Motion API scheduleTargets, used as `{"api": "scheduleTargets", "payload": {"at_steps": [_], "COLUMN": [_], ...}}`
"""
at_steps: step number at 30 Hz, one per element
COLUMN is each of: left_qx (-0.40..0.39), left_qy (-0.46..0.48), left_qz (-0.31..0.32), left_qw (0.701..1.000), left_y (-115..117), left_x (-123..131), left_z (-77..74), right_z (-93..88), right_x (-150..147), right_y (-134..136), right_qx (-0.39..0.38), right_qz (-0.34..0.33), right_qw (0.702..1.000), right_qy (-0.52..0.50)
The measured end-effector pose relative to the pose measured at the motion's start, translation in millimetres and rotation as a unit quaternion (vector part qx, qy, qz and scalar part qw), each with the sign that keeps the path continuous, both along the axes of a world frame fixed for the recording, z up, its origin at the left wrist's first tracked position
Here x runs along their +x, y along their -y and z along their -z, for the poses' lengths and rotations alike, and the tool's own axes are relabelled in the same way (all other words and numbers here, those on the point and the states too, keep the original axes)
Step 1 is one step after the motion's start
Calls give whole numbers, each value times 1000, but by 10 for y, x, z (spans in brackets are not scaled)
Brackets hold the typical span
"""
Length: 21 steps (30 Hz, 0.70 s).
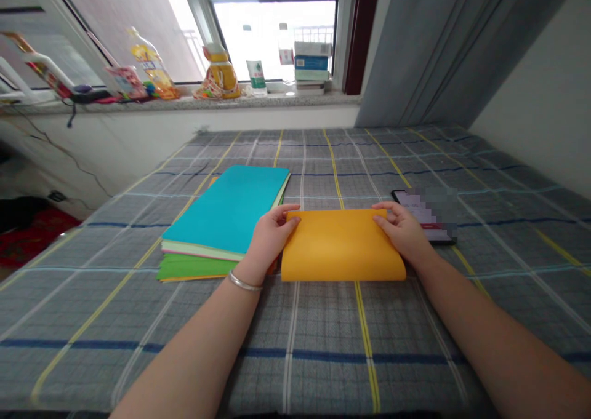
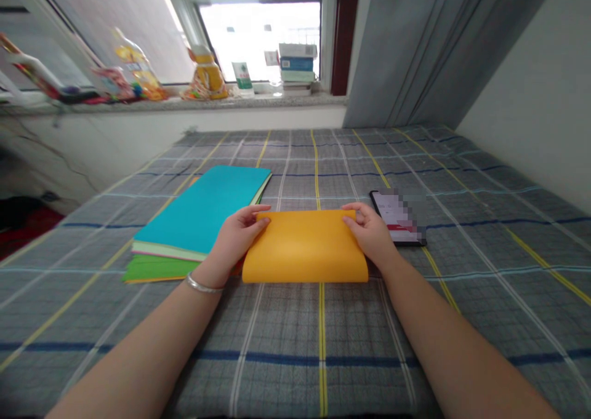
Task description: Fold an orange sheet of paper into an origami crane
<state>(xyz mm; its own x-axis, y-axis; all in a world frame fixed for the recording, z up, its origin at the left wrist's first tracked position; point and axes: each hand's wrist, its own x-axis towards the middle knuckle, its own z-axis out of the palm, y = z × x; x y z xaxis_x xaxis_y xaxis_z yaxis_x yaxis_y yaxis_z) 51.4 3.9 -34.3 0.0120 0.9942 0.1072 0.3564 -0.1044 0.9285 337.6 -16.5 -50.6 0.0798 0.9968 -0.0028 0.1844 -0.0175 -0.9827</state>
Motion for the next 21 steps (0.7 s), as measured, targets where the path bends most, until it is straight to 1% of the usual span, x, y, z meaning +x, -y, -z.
{"api": "scheduleTargets", "payload": {"at_steps": [6,10,13,16,18,21], "left_qx": [0,3,4,5,29,32], "left_qy": [2,-22,-67,-121,-179,-252], "left_qz": [0,-6,-4,8,9,21], "left_qw": [1000,1000,998,993,983,967], "left_y": [-21,-50,-124,-254,-352,-472], "left_x": [-9,-4,0,-11,-24,-26], "left_z": [45,24,-15,-31,-20,7], "right_z": [48,50,42,31,31,52], "right_x": [12,-1,0,18,39,70], "right_y": [-28,-51,-134,-276,-387,-548], "right_qx": [0,-14,-31,-47,-40,-43], "right_qz": [-6,-2,-6,-12,-5,22], "right_qw": [1000,999,998,996,995,991], "right_qy": [28,52,62,68,91,128]}}
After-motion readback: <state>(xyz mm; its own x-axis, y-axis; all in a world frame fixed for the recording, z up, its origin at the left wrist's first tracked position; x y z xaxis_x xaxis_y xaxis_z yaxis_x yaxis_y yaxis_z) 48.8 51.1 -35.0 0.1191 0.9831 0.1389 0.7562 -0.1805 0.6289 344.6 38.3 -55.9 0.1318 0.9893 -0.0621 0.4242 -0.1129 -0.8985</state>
